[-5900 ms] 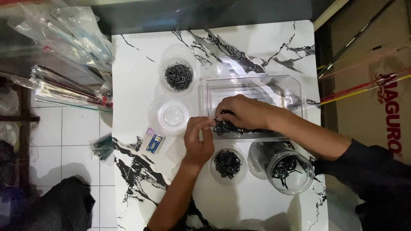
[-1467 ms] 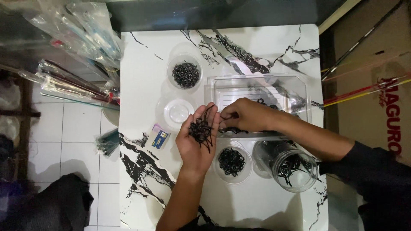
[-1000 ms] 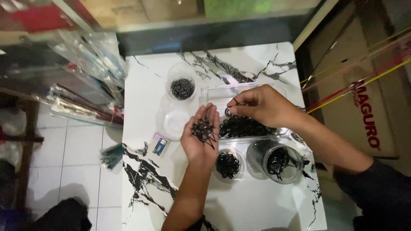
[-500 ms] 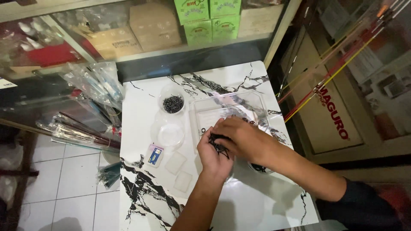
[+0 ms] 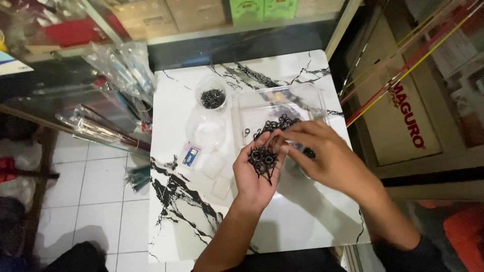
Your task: Sorting small black fishing swivels by size or type into various plastic containers on a table.
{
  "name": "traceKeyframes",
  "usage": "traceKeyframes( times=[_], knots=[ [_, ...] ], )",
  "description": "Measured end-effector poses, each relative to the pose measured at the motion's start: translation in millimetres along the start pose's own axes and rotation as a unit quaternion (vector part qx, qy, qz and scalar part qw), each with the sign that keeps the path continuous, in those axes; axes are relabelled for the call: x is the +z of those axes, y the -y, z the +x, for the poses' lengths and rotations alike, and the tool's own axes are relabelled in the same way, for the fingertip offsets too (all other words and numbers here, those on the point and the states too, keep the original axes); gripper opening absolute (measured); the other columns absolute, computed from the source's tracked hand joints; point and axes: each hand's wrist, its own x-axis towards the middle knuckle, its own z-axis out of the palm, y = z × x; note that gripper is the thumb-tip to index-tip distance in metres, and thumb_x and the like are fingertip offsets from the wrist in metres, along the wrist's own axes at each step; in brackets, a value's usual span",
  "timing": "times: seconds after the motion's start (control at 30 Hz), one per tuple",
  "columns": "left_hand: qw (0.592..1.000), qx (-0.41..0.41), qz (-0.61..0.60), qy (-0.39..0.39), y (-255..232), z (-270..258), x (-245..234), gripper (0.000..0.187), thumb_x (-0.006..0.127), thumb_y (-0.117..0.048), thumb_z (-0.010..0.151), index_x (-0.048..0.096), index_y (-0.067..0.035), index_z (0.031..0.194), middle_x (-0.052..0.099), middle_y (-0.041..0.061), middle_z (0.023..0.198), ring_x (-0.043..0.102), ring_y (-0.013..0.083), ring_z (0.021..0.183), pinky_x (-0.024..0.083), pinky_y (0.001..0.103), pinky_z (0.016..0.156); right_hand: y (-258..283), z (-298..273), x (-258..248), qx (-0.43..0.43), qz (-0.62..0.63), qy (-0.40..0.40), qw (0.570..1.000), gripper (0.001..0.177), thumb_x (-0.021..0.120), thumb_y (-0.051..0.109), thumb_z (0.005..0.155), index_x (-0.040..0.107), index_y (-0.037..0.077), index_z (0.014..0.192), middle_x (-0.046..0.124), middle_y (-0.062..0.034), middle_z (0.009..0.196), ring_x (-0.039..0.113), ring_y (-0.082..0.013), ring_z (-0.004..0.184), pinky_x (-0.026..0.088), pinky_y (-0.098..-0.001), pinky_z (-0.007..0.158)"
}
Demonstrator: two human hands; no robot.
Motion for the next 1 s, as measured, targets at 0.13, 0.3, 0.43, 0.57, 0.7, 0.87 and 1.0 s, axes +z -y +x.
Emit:
traceKeyframes(
  times=[0.13, 0.3, 0.43, 0.57, 0.7, 0.87, 1.0],
  knots=[
    [1.0, -0.014, 0.015, 0.019, 0.2, -0.6, -16.4, 0.041, 0.048, -0.025, 0.107, 0.062, 0.004, 0.133, 0.062, 0.024, 0.144, 0.064, 0.0344, 0.125, 0.059, 0.04, 0.093, 3.6, -15.8, 16.6, -0.002, -0.011, -0.005, 1.0, 0.016, 0.078, 0.016, 0.09, 0.081, 0.012, 0.105, 0.076, -0.0096, 0.107, 0.069, -0.0356, 0.103, 0.053, -0.0473, 0.089],
    [0.997, -0.033, 0.069, 0.02, 4.9, -7.1, -25.4, 0.045, 0.046, -0.033, 0.106, 0.063, -0.002, 0.134, 0.063, 0.017, 0.147, 0.062, 0.0277, 0.129, 0.055, 0.038, 0.102, -6.0, -37.5, 38.1, -0.012, -0.139, -0.035, 0.99, 0.025, 0.073, 0.005, 0.087, 0.08, 0.013, 0.11, 0.071, -0.006, 0.115, 0.064, -0.0309, 0.111, 0.05, -0.0418, 0.088],
    [0.995, -0.052, 0.087, 0.007, 6.5, -2.7, -43.7, 0.047, 0.048, -0.035, 0.105, 0.065, -0.005, 0.137, 0.065, 0.012, 0.144, 0.063, 0.0251, 0.127, 0.053, 0.038, 0.105, -12.2, -45.7, 47.1, -0.009, -0.2, -0.048, 0.979, 0.029, 0.075, 0.008, 0.089, 0.08, 0.018, 0.116, 0.067, -0.0043, 0.113, 0.063, -0.0293, 0.111, 0.05, -0.0413, 0.087],
    [0.996, -0.068, 0.059, 0.023, 8.6, -2.3, -51.2, 0.048, 0.047, -0.032, 0.105, 0.063, 0.0, 0.136, 0.059, 0.02, 0.15, 0.061, 0.0325, 0.132, 0.049, 0.046, 0.113, -15.7, -49.9, 46.6, -0.02, -0.233, -0.066, 0.97, 0.019, 0.076, 0.013, 0.093, 0.08, 0.02, 0.11, 0.066, -0.0028, 0.114, 0.061, -0.026, 0.112, 0.047, -0.0398, 0.092],
    [0.994, -0.097, 0.042, 0.031, 19.9, 19.1, -84.0, 0.046, 0.049, -0.029, 0.105, 0.063, 0.003, 0.135, 0.063, 0.022, 0.143, 0.062, 0.0345, 0.129, 0.044, 0.051, 0.119, -15.4, -54.4, 42.3, -0.023, -0.203, -0.071, 0.976, 0.014, 0.077, 0.008, 0.09, 0.08, 0.016, 0.102, 0.071, -0.0046, 0.113, 0.064, -0.0277, 0.11, 0.047, -0.0413, 0.093],
    [0.993, -0.117, 0.021, 0.009, 19.9, -5.4, -45.3, 0.044, 0.046, -0.026, 0.105, 0.061, 0.006, 0.131, 0.057, 0.029, 0.149, 0.053, 0.0424, 0.142, 0.039, 0.055, 0.122, -33.8, -74.0, 14.6, 0.028, -0.136, -0.087, 0.987, 0.013, 0.072, 0.007, 0.098, 0.076, 0.011, 0.11, 0.076, -0.0055, 0.11, 0.068, -0.027, 0.103, 0.046, -0.0429, 0.092],
    [0.992, -0.114, -0.031, 0.032, 20.2, 5.3, -64.0, 0.042, 0.041, -0.025, 0.106, 0.06, 0.005, 0.127, 0.056, 0.031, 0.147, 0.049, 0.0426, 0.145, 0.032, 0.054, 0.128, -42.0, -95.7, 5.8, 0.116, -0.171, -0.173, 0.963, 0.007, 0.078, 0.007, 0.107, 0.079, 0.005, 0.113, 0.077, -0.0057, 0.111, 0.066, -0.025, 0.106, 0.04, -0.04, 0.095]
  ],
)
